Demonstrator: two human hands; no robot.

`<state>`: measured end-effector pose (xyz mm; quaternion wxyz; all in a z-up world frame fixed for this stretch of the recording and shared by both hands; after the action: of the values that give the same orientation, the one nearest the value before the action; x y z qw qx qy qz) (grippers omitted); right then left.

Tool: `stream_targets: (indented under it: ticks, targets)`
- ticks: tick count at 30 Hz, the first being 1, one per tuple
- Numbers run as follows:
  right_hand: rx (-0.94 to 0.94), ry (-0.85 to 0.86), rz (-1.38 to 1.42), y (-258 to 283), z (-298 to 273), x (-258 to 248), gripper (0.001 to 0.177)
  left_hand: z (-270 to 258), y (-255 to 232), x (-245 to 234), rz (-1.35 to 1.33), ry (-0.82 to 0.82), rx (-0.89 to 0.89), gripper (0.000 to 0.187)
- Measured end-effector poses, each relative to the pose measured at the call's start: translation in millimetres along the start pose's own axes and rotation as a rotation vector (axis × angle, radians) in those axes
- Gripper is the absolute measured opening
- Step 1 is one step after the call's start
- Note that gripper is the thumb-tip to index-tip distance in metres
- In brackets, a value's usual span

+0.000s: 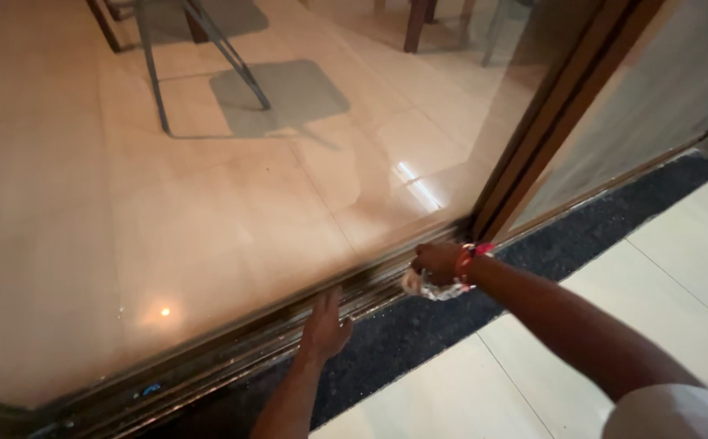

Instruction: The person cleans the track and the glass of a sliding door using a white cloth, wiping the metal groove and then polishing the glass surface.

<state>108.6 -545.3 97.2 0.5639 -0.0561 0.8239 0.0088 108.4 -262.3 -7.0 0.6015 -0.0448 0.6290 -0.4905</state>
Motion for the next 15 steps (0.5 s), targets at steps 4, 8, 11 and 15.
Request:
stream_targets:
  ticks: [4, 8, 11, 15]
  targets:
    - [0.044, -0.109, 0.098, -54, -9, 13, 0.03, 17, -4, 13, -0.023, -0.062, 0.095, 0.076]
    - [0.136, -0.138, 0.115, -93, 12, 54, 0.028, 43, -6, 18, 0.0, -0.009, 0.007, 0.077]
    - [-0.018, -0.287, 0.215, -110, 31, 57, 0.029, 48, -15, 23, -0.101, -0.097, 0.076, 0.073]
    - [0.062, -0.141, 0.206, -88, 49, 59, 0.03, 43, -19, 13, -0.014, 0.037, 0.078, 0.077]
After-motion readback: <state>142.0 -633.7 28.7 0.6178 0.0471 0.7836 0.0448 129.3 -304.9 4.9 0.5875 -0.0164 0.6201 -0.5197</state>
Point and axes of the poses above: each hand's wrist, its own z-axis towards the middle knuckle, its own x-axis out of the palm, y = z × x, the point moved 5 cm from there along z, towards the middle knuckle, and after that the axes turned 9 degrees about x, right-handed, at the moved point
